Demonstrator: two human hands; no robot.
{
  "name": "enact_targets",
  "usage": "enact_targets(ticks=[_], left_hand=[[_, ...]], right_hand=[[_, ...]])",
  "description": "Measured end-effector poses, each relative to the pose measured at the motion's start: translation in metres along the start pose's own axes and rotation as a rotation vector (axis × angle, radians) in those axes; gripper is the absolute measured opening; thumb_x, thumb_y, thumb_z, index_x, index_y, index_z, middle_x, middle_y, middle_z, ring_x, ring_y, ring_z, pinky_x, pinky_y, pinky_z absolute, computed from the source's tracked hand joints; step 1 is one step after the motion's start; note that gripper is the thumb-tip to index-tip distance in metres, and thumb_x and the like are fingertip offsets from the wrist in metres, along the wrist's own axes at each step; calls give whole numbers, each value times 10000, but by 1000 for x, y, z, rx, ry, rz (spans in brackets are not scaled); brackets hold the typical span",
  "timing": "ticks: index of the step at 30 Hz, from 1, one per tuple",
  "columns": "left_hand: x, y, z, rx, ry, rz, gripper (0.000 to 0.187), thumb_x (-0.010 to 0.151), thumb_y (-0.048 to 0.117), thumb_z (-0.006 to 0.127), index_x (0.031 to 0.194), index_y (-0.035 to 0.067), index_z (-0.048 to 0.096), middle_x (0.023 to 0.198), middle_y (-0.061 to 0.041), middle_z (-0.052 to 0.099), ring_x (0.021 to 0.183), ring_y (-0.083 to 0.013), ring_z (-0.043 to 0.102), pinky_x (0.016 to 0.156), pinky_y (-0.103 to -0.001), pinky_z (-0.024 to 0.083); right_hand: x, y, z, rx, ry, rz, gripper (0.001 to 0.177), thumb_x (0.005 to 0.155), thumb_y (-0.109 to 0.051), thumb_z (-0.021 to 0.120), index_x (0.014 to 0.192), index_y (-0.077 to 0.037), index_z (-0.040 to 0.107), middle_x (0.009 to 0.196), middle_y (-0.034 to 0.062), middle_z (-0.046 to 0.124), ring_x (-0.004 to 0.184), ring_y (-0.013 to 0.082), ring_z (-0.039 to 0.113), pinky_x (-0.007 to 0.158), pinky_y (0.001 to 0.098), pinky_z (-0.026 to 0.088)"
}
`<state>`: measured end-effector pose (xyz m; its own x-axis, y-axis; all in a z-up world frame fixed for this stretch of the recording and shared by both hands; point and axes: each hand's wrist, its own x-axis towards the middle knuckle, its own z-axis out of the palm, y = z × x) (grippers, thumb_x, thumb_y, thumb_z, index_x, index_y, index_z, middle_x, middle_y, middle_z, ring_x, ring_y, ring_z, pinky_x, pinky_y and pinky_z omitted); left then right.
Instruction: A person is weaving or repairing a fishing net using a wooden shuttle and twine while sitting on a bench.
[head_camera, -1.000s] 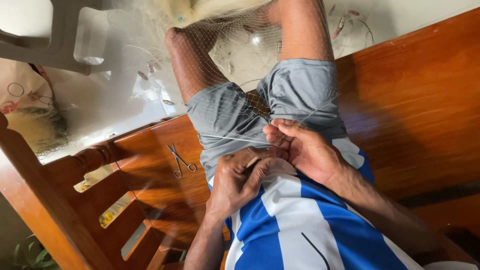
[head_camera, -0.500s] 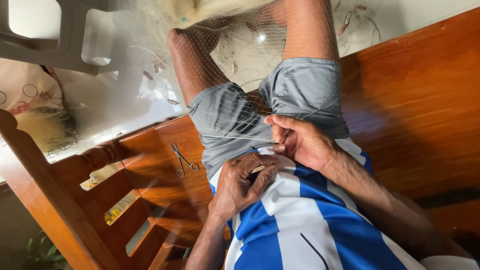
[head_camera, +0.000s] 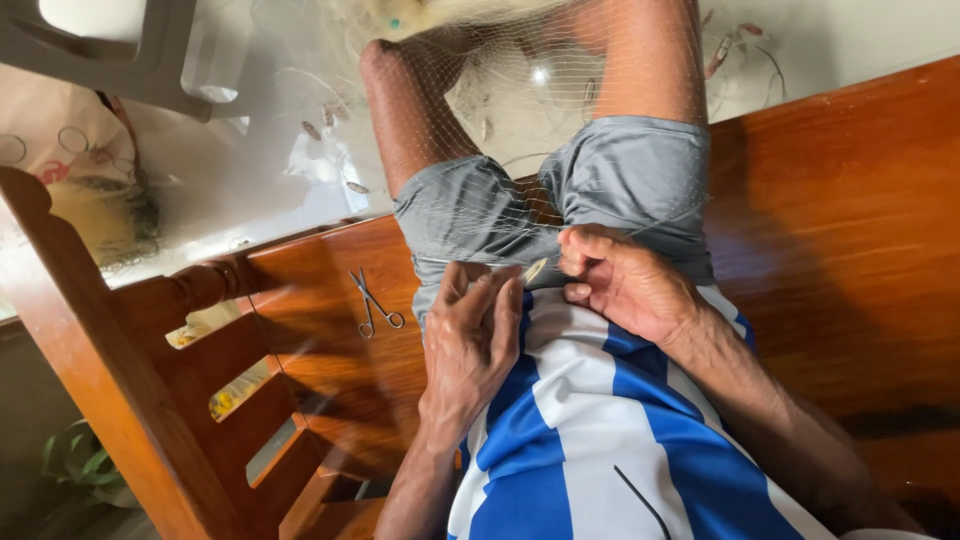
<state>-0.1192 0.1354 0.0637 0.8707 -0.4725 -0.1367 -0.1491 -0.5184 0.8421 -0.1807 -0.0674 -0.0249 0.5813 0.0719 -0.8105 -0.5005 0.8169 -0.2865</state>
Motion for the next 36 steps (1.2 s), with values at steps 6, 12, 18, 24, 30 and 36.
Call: enact_targets(ticks=[6,12,18,24,30,36], left_hand=[[1,6,2,-75,110,65,162,1074,226,660,976,120,732,917,-86,589,780,-363,732,676,-377,589],[-19,44,-17,-434,-417,218,275,1100,250,572,1053,24,722,937,-108,655,828,-240,716,785,-353,571],[-17,56,-6,-612,-625,250,309,1097,292,570,933,57,688,793,-71,573,691,-229,561,651,-355,445],[-19,73,21,-934,-808,240,397,1082,329,548,754,115,484,676,52,389,652,-68,314,584,-308,313],[-15,64,51,-959,-860,203,378,1087,376,544,821,116,607,697,85,431,664,-13,344,567,-278,317],[-8,55,61,-1198,-758,-92,330,1126,296,621,824,178,678,692,94,588,663,19,523,605,-142,452]], right_hand=[[3,-1,1,-21,24,-2,211,952,-225,787,1128,-113,761,858,6,595,877,148,588,716,266,463],[4,-4,0,196,-216,64,153,985,-172,707,1077,-116,599,829,-40,477,759,85,482,653,245,401],[3,-3,2,152,-222,6,190,993,-211,748,1115,-109,645,824,-52,503,773,89,499,669,252,400],[5,-5,11,58,-238,-67,265,933,-148,804,1139,-136,637,789,-88,449,778,58,499,655,209,386],[12,-11,17,127,-114,10,252,1025,-290,699,1181,-94,670,954,-66,638,754,16,558,513,150,352],[19,-11,14,-92,10,48,289,1007,-342,764,1148,-90,756,936,1,707,778,14,596,483,94,388]])
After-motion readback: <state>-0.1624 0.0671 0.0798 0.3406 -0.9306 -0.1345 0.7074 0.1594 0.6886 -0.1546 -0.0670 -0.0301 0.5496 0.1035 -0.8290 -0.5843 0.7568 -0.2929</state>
